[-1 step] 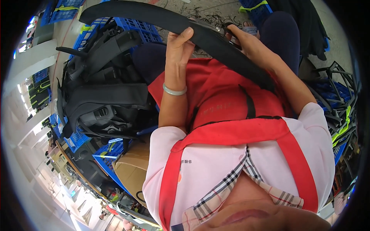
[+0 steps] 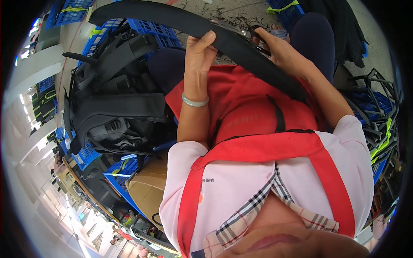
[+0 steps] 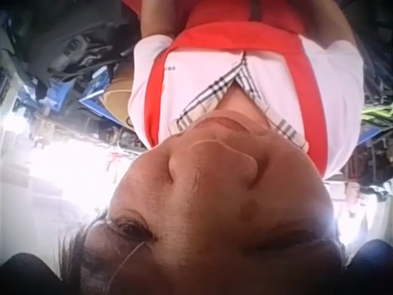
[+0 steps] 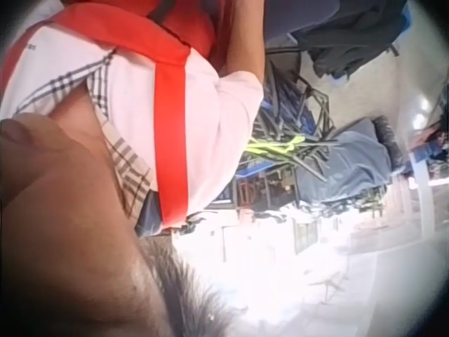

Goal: Trimming the excess edges of curved black foam pieces using a pair of scissors on a factory floor.

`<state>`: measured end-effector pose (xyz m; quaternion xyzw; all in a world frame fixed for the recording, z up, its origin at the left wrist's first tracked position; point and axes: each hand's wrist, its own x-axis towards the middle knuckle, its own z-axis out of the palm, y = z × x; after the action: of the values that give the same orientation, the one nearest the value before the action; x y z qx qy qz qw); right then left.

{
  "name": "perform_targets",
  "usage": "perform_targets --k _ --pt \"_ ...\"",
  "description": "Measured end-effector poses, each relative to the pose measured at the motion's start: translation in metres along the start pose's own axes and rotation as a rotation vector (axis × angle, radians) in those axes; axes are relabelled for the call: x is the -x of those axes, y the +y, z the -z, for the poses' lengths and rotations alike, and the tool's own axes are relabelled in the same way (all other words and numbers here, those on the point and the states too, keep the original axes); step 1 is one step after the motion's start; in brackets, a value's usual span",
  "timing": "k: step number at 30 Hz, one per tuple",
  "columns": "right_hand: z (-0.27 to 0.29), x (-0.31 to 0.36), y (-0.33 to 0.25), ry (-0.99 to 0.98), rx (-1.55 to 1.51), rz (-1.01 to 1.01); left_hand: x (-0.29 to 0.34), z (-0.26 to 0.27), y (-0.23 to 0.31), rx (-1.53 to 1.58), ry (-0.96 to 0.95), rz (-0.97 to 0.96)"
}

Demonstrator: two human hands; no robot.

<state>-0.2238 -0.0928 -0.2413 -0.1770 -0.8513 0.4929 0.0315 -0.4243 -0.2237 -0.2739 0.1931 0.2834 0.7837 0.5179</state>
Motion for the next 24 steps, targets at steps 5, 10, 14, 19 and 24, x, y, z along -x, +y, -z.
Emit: perform_targets --k 5,10,14,19,24 --pt "0.007 0.003 -0.007 0.001 0.064 0.041 0.0 0.001 -0.003 0.012 0.003 0.019" --pt "-0.001 -0.002 0.004 0.056 0.15 0.066 0.0 -0.005 -0.008 0.027 0.039 0.021" --pt "-0.004 -0.003 0.007 0.122 0.115 0.187 0.002 -0.004 -0.005 0.092 -0.039 0.051" --pt "0.005 0.003 -0.011 0.06 0.099 0.113 0.004 0.003 -0.004 0.05 -0.017 0.027" --pt "0.001 0.003 0.0 0.077 0.131 0.149 0.003 0.003 -0.008 0.049 0.014 0.03"
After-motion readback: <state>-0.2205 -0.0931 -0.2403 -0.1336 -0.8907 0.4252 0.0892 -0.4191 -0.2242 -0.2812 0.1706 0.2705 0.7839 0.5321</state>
